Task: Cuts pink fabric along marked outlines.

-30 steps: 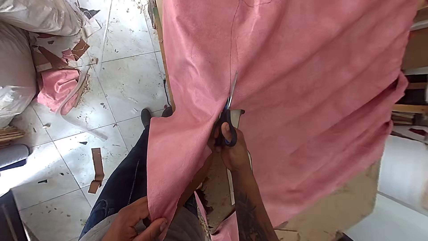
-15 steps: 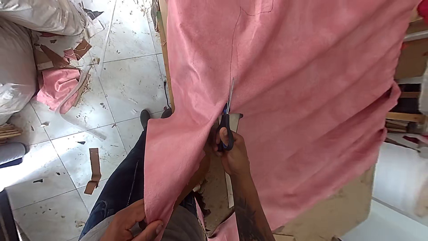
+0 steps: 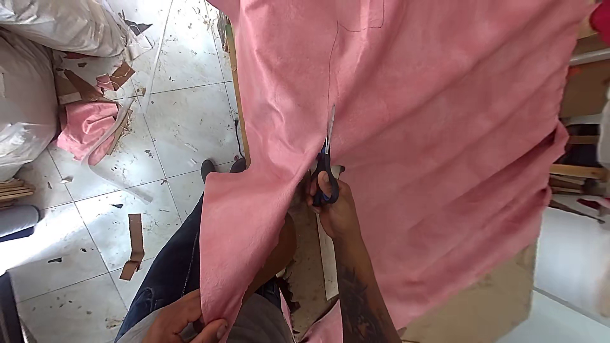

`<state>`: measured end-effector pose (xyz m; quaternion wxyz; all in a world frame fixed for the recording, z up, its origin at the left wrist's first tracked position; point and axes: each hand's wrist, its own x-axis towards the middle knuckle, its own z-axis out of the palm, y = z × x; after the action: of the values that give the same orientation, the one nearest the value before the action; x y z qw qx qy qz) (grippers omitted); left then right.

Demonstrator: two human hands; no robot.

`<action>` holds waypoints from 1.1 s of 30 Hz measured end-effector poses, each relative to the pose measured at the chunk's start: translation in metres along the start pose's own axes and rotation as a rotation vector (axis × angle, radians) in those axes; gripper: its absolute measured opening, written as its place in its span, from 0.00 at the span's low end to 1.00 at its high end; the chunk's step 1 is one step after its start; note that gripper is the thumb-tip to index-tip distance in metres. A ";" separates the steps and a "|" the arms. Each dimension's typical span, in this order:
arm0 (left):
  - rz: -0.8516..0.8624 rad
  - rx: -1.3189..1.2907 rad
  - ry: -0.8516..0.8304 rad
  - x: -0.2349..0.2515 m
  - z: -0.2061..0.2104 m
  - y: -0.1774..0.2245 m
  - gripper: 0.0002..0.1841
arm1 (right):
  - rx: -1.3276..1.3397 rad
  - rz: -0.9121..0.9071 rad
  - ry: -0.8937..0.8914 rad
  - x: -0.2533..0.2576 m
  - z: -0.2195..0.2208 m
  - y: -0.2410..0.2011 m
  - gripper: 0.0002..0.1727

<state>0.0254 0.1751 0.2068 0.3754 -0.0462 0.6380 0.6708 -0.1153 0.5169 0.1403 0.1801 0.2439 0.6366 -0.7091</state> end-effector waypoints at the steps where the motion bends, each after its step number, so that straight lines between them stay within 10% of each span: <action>1: 0.005 -0.004 0.005 0.000 0.000 0.000 0.09 | -0.008 0.001 -0.012 0.003 -0.001 -0.003 0.27; 33: -0.010 -0.003 0.045 -0.017 -0.011 0.000 0.10 | -0.087 0.030 -0.028 0.038 -0.003 -0.026 0.30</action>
<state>0.0329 0.1575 0.2145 0.3644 -0.0650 0.6450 0.6685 -0.1605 0.5252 0.1395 0.2099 0.2353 0.6605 -0.6814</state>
